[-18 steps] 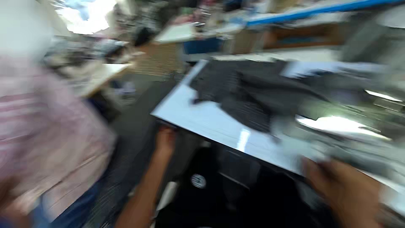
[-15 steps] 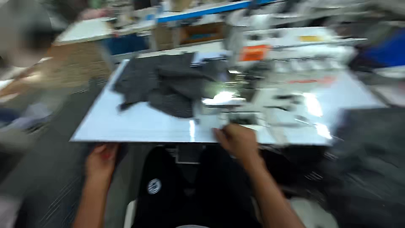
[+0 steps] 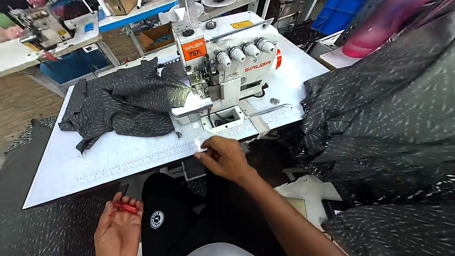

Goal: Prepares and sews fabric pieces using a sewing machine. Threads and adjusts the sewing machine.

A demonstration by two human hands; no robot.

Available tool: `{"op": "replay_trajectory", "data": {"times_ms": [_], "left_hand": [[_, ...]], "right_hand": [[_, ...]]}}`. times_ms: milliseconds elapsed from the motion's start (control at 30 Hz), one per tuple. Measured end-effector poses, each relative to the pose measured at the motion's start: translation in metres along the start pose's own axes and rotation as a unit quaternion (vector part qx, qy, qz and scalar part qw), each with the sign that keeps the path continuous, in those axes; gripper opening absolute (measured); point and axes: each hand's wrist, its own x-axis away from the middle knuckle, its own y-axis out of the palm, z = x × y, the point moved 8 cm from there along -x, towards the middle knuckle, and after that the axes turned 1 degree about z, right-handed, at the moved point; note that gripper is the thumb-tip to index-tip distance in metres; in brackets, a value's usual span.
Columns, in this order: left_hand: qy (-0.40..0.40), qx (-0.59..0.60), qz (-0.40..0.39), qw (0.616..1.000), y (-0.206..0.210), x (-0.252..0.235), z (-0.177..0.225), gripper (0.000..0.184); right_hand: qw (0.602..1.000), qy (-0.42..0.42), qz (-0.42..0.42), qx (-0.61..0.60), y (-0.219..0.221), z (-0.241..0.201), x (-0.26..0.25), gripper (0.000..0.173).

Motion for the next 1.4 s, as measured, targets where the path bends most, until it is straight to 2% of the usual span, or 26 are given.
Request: {"op": "replay_trajectory", "data": {"times_ms": [67,167,233,300,367,467,567,600,633,667,767,833,1133,1400], "left_hand": [[0.012,0.006,-0.071,0.997,0.048,0.007,-0.011,0.043],[0.033,-0.067,-0.209,0.975,0.127,0.018,-0.030,0.025],[0.028,-0.121,-0.245,0.962,0.173,0.028,-0.046,0.023],[0.041,-0.177,-0.280,0.943,0.210,0.036,-0.058,0.024],[0.107,-0.300,-0.330,0.889,0.244,0.036,-0.060,0.030],[0.229,-0.470,-0.386,0.760,0.297,0.016,-0.048,0.042],[0.294,-0.530,-0.433,0.667,0.346,-0.018,-0.038,0.035],[0.303,-0.541,-0.449,0.644,0.358,-0.028,-0.038,0.033],[0.300,-0.540,-0.463,0.635,0.367,-0.038,-0.038,0.031],[0.285,-0.529,-0.474,0.644,0.372,-0.047,-0.039,0.030],[0.217,-0.492,-0.468,0.701,0.374,-0.065,-0.044,0.026],[0.221,-0.482,-0.457,0.714,0.372,-0.067,-0.044,0.027],[0.210,-0.493,-0.402,0.743,0.371,-0.070,-0.043,0.032],[0.209,-0.495,-0.416,0.733,0.370,-0.069,-0.043,0.030]], "right_hand": [[0.993,0.036,-0.057,-0.094,0.013,-0.021,0.013,0.038],[0.977,0.064,-0.139,-0.151,0.031,-0.047,0.025,0.052],[0.984,0.064,-0.101,-0.135,0.025,-0.051,0.023,0.043],[0.994,0.066,-0.015,-0.091,0.005,-0.046,0.016,0.027],[0.995,0.082,0.033,-0.051,-0.017,-0.036,0.007,0.024],[0.993,0.093,0.079,0.004,-0.044,-0.023,-0.011,0.033],[0.987,0.094,0.114,0.057,-0.060,-0.008,-0.037,0.034],[0.984,0.095,0.127,0.085,-0.064,-0.004,-0.046,0.032],[0.980,0.097,0.135,0.111,-0.066,0.001,-0.053,0.031],[0.977,0.102,0.135,0.133,-0.067,0.005,-0.060,0.030],[0.972,0.111,0.128,0.163,-0.066,0.013,-0.073,0.028],[0.972,0.109,0.128,0.165,-0.066,0.015,-0.078,0.027],[0.973,0.097,0.109,0.178,-0.073,0.020,-0.094,0.025],[0.975,0.096,0.090,0.179,-0.077,0.021,-0.103,0.025]]}}
